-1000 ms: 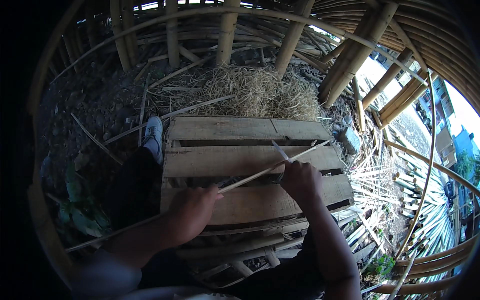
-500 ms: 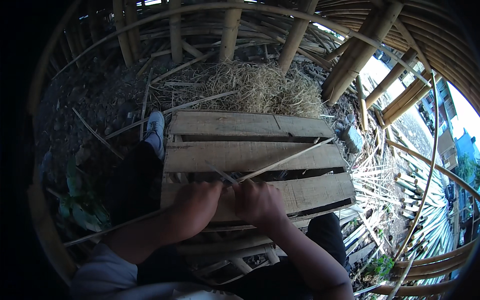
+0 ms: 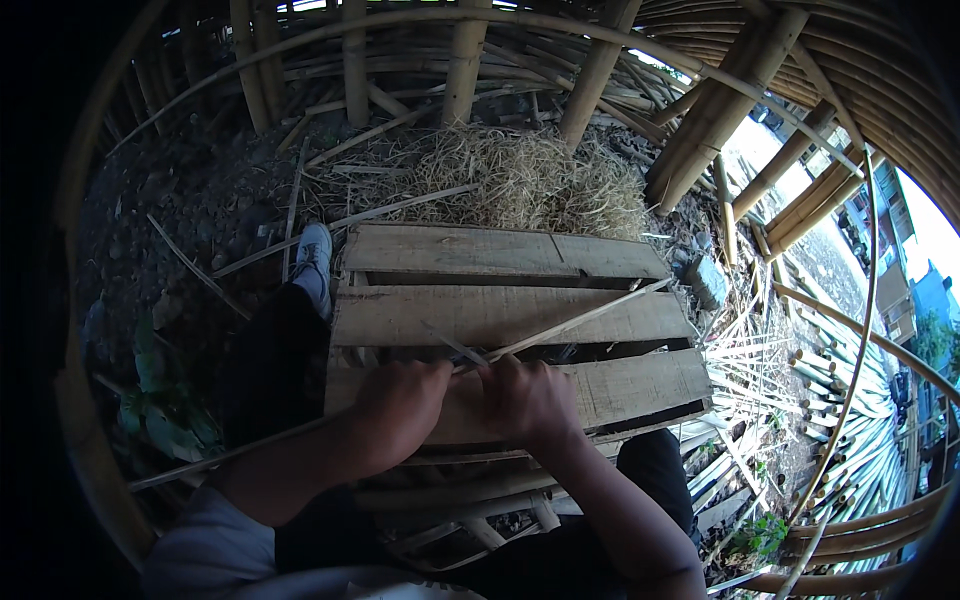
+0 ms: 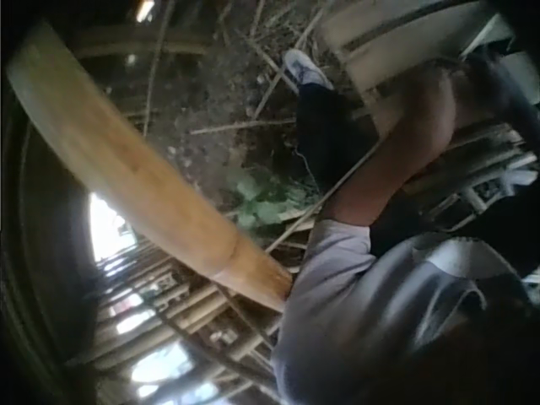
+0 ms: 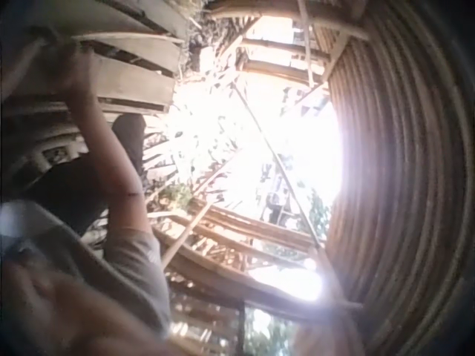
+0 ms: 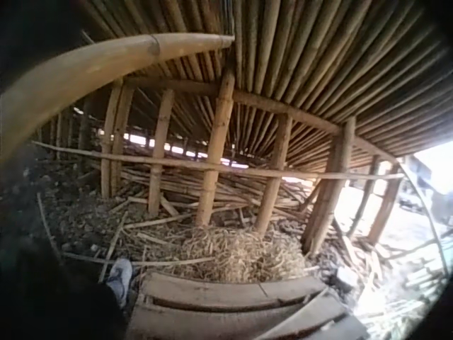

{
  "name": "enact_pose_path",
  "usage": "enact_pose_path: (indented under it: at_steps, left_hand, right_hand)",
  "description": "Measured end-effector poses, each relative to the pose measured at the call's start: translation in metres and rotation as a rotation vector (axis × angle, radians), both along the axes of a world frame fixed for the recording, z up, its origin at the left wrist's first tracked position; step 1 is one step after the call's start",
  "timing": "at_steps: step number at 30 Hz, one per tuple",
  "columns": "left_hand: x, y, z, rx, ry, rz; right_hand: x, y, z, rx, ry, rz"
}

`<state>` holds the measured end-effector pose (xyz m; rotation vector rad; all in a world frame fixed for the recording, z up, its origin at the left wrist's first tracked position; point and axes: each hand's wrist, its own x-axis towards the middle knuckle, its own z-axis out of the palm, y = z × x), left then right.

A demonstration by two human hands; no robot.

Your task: The person sits on the ground and uses a knife to shave and smooth a thin bamboo stick held against a wooden crate. The person repeatedly scrapes along the stick's length, rotating it to work different sides, and occasionally pauses to reposition the stick.

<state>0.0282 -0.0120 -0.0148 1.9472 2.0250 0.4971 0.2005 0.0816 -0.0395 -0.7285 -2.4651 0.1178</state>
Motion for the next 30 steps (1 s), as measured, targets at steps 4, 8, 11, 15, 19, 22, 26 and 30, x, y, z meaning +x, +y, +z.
enact_pose_path:
  at_steps: [4,8,11,15,19,22,26,30]
  left_hand:
    - [0.000,0.000,-0.001,0.009,0.000,-0.007]
    - [-0.001,0.000,-0.002,0.028,-0.021,-0.010]
    - [0.000,-0.001,-0.001,0.050,0.009,-0.022]
    - [-0.006,-0.010,0.010,0.020,-0.019,-0.015]
    - [0.002,-0.007,0.010,0.033,-0.022,0.002]
    - [0.007,-0.007,0.014,-0.010,0.037,0.022]
    - [0.013,-0.009,0.008,0.016,0.157,0.046]
    - [0.008,-0.010,0.008,0.040,0.036,-0.013]
  right_hand:
    - [0.000,-0.001,0.006,-0.123,-0.079,-0.039]
    - [0.002,0.001,0.001,-0.054,-0.026,-0.039]
    - [0.005,0.006,0.004,0.001,-0.111,-0.155]
    - [0.052,0.053,-0.002,0.206,-0.118,-0.281]
    - [0.043,0.039,-0.001,0.267,-0.159,-0.330]
    - [0.009,0.011,0.008,0.031,-0.075,-0.209]
    - [-0.010,-0.016,0.018,-0.227,-0.060,-0.183]
    - [-0.016,-0.029,0.019,-0.352,-0.156,-0.241]
